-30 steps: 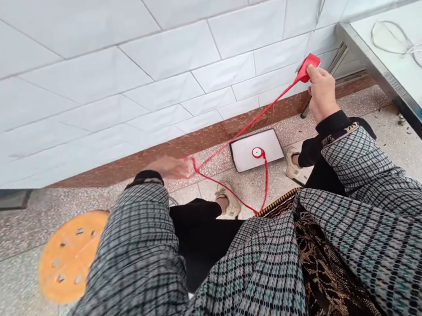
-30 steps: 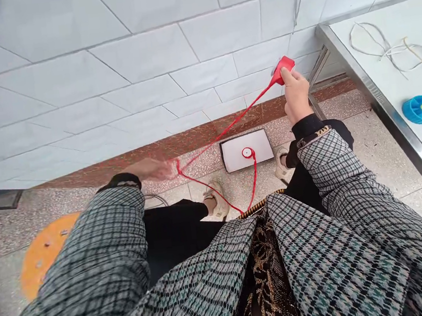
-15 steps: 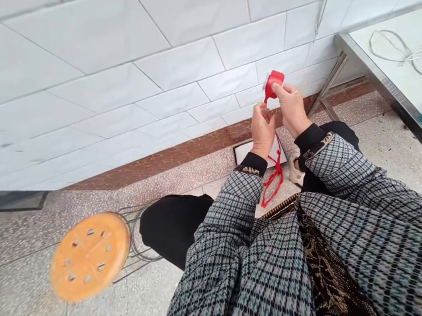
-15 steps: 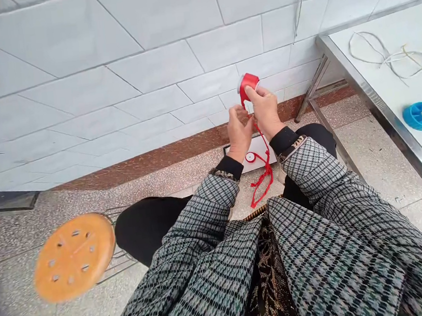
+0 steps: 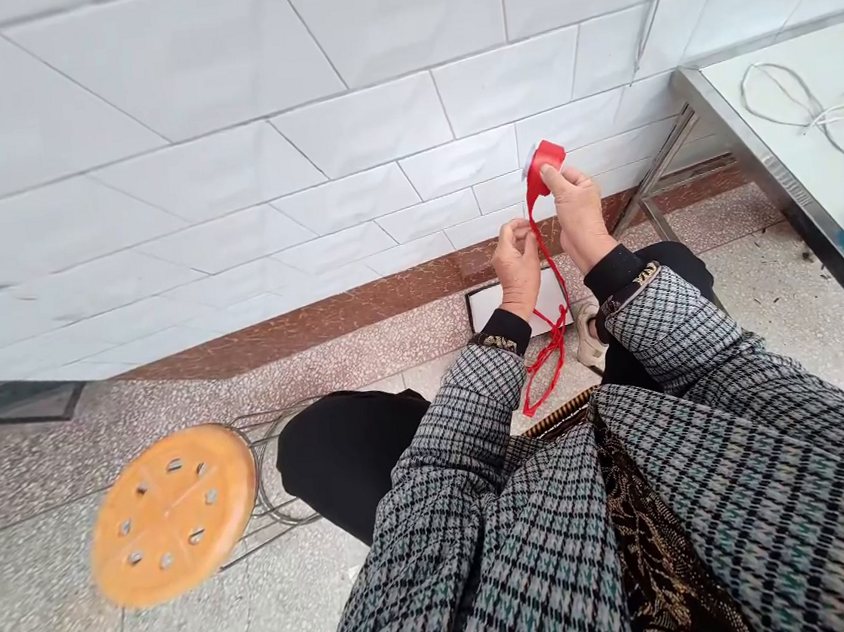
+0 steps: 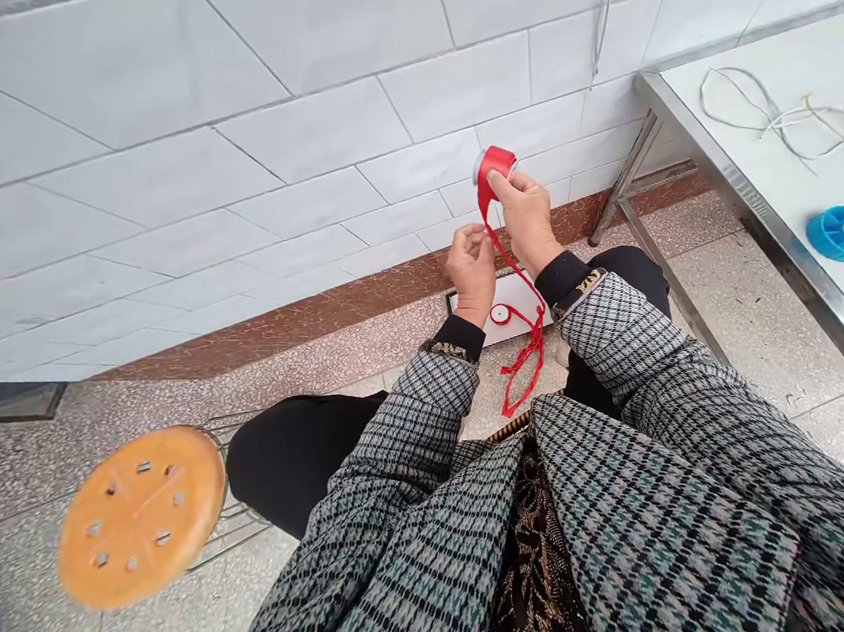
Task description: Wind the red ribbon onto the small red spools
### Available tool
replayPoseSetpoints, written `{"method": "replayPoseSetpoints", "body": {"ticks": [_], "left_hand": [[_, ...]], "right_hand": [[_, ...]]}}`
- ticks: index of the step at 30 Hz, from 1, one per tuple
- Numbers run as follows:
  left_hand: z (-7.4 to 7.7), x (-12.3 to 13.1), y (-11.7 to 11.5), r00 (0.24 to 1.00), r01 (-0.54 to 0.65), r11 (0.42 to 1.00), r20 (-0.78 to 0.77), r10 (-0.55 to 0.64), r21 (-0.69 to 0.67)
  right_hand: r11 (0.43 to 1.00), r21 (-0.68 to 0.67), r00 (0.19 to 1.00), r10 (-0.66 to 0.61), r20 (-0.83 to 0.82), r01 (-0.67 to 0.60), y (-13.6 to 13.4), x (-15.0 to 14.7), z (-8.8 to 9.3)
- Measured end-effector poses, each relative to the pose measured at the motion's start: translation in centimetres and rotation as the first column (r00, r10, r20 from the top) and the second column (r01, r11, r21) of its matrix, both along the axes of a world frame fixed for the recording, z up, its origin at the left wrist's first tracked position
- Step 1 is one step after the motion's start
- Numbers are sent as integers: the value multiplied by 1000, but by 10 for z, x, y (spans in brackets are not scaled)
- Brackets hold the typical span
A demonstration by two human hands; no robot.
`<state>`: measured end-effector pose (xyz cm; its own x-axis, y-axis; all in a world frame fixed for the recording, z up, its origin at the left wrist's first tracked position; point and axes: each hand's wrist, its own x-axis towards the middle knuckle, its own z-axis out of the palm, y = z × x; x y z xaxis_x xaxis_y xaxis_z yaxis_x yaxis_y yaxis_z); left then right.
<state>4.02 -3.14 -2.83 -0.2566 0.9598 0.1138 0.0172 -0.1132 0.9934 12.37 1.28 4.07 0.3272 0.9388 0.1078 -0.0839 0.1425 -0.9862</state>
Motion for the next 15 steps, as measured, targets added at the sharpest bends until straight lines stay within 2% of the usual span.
{"method": "replayPoseSetpoints", "body": {"ticks": [2,5,8,10,11,12,13,14,15], "left_hand": [[1,0,-3,997,4,1000,73,-4,0],[6,7,-2,993,-59,998,104,61,-17],[15,15,3,985,-126,987,101,136,-105],[23,14,2,983,-114,981,126,134,-157],[27,11,0,984,-61,983,156,88,-174],[31,5,-5,980,41,982,201,-3,-186],[36,-4,-12,955,197,960,260,-143,-197],[41,-15,-21,897,378,903,323,-303,-203],[45,-28,-32,788,577,791,390,-476,-202]], "right_hand": [[1000,-23,1000,11,-6,-11,-2,-2,0],[999,-35,1000,21,-20,-22,-6,-8,-1],[999,-48,1000,14,-24,-15,-9,-13,0],[998,-56,999,-3,-32,1,-8,-13,2],[998,-56,999,-17,-36,15,-7,-12,4],[998,-52,999,-33,-42,31,-5,-10,6],[998,-42,998,-50,-46,49,-4,-7,9],[997,-29,997,-66,-47,65,-1,-3,11],[997,-17,996,-82,-47,81,1,2,13]]}}
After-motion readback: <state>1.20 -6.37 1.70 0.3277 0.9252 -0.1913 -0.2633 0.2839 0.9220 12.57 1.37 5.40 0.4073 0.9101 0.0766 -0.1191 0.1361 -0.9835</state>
